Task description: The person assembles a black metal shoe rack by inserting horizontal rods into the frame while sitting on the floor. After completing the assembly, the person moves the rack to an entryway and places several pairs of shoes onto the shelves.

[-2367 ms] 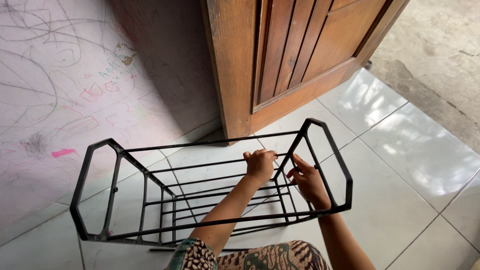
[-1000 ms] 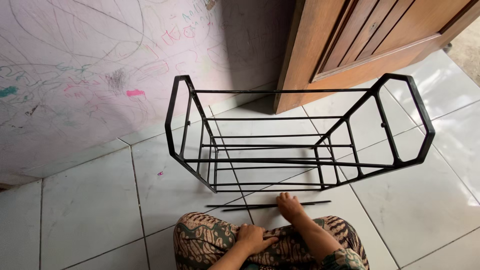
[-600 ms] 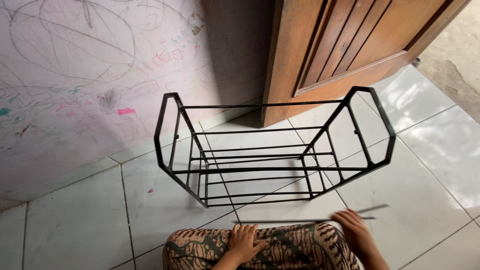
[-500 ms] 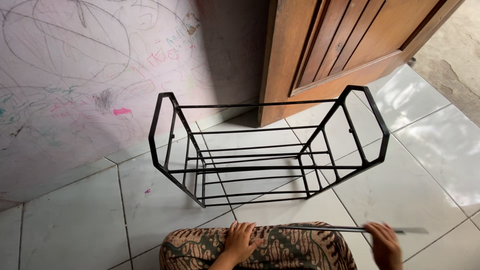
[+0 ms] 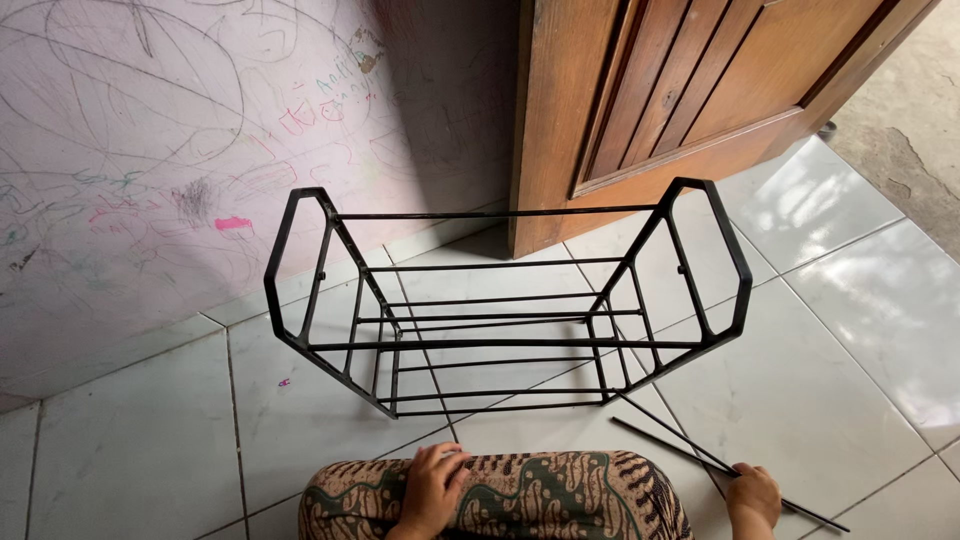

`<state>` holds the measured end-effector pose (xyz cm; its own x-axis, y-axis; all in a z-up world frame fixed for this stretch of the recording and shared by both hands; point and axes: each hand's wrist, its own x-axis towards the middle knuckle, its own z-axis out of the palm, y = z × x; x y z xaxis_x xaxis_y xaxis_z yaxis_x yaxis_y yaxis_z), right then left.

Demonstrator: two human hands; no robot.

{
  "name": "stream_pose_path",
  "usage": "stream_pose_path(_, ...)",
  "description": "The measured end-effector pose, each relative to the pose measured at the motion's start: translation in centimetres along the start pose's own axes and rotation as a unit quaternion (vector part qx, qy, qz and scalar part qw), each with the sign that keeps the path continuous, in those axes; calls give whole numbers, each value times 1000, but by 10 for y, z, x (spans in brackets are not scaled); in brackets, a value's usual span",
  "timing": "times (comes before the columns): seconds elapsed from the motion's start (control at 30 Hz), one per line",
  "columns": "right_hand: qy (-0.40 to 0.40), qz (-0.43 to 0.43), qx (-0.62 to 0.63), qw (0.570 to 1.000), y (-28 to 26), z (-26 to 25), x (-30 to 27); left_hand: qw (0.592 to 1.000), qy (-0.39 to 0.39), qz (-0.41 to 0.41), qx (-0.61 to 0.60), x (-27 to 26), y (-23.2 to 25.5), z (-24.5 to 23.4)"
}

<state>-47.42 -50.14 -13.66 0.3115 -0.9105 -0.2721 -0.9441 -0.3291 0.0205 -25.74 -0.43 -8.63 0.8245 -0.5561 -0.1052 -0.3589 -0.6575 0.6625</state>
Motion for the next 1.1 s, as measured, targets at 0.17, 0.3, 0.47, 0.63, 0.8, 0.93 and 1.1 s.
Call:
stream_pose_path(0.17, 37, -15, 51, 998, 2, 0, -27, 997, 1, -74, -25, -6, -19, -2)
stream_pose_path(0.3, 245, -141, -126, 951, 3, -2, -48, 997, 14, -67, -46, -3, -13, -11)
stream_pose_path(0.47, 165, -217, -14, 962, 18, -13, -79, 976, 35, -35, -210, 1, 41, -36)
stream_pose_path(0.63, 226, -298, -6, 927, -20, -37, -115, 880, -16, 134, -455, 20, 124, -73)
stream_pose_path(0.8, 214, -453, 126, 856, -76, -148, -139, 846, 179, 152, -479, 47, 161, -132)
stream_pose_path(0.93, 219, -573, 105, 783, -142, -239, -186, 845, 250, 232, -411, 55, 181, -182)
stream_pose_path(1.1, 278, -709, -21, 647, -237, -331, -234, 873, 210, 352, -263, 52, 202, -215)
